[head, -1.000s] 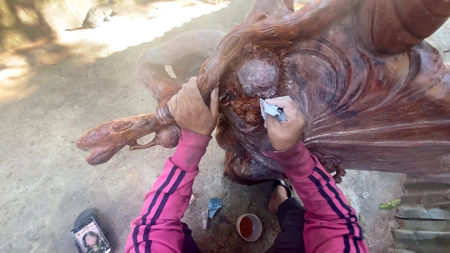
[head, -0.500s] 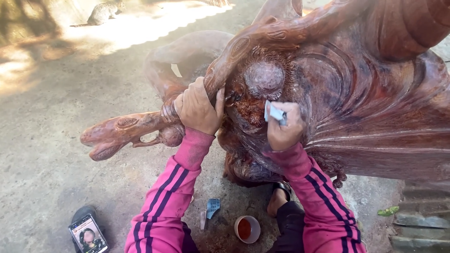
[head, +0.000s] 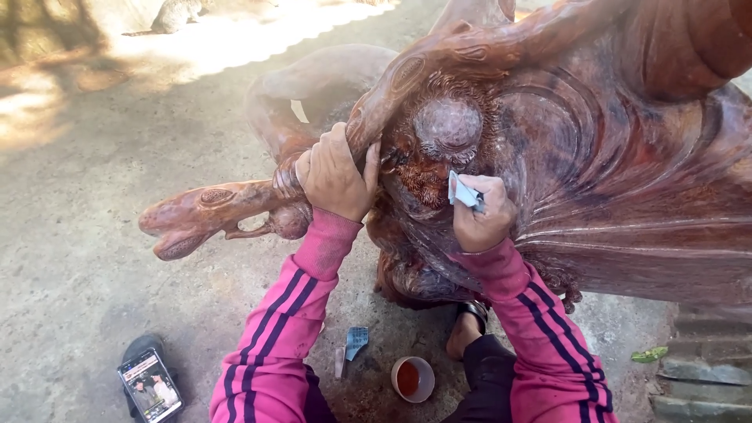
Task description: Sanding an intricate wooden sculpture by hand using small pieces of sandpaper to smooth the surface.
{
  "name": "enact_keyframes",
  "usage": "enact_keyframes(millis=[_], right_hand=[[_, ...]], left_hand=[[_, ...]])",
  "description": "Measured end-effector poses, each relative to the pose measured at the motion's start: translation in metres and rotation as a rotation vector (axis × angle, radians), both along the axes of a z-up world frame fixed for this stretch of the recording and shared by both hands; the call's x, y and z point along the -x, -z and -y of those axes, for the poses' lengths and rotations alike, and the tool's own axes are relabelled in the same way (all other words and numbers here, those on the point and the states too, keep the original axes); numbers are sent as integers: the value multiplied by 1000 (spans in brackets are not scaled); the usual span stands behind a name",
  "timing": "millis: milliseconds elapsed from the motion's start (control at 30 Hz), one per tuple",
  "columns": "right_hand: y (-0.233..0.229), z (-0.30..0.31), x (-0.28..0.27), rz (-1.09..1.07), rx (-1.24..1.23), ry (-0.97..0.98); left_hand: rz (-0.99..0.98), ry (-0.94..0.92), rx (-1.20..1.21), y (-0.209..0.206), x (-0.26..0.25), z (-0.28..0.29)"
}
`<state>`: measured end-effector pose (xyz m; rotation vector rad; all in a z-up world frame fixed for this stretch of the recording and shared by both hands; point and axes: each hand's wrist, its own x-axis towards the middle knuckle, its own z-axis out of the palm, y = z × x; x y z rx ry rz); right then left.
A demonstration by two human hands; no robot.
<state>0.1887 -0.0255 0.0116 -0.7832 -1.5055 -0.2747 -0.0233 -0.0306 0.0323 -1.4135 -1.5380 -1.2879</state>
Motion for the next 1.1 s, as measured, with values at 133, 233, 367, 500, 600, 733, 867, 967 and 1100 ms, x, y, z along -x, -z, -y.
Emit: enact_keyframes(millis=[133, 233, 367, 500, 600, 733, 867, 967, 1100], right_hand=[[-16, 5, 6, -55, 82, -101], [-13, 0, -2, -57, 118, -148], [-8, -9, -30, 6, 242, -265], [-27, 4, -26, 28, 175, -225], [-11, -18, -24, 88, 107, -241], [-2, -30, -39, 169, -13, -212], [13, -41, -40, 162, -95, -243], [-9, -34, -23, 191, -166, -244], [10, -50, -58, 246, -95, -360]], left_hand=[[-2, -3, 7, -2, -1, 1], [-11, -4, 6, -3, -1, 3], [-13, 7, -11, -4, 0, 3], [-21, -10, -11, -2, 0, 2], [-26, -9, -5, -2, 0, 1], [-26, 7, 2, -2, 1, 3], [-27, -10, -3, 0, 1, 0], [-18, -9, -1, -1, 1, 0], [-27, -4, 0, -1, 3, 1]])
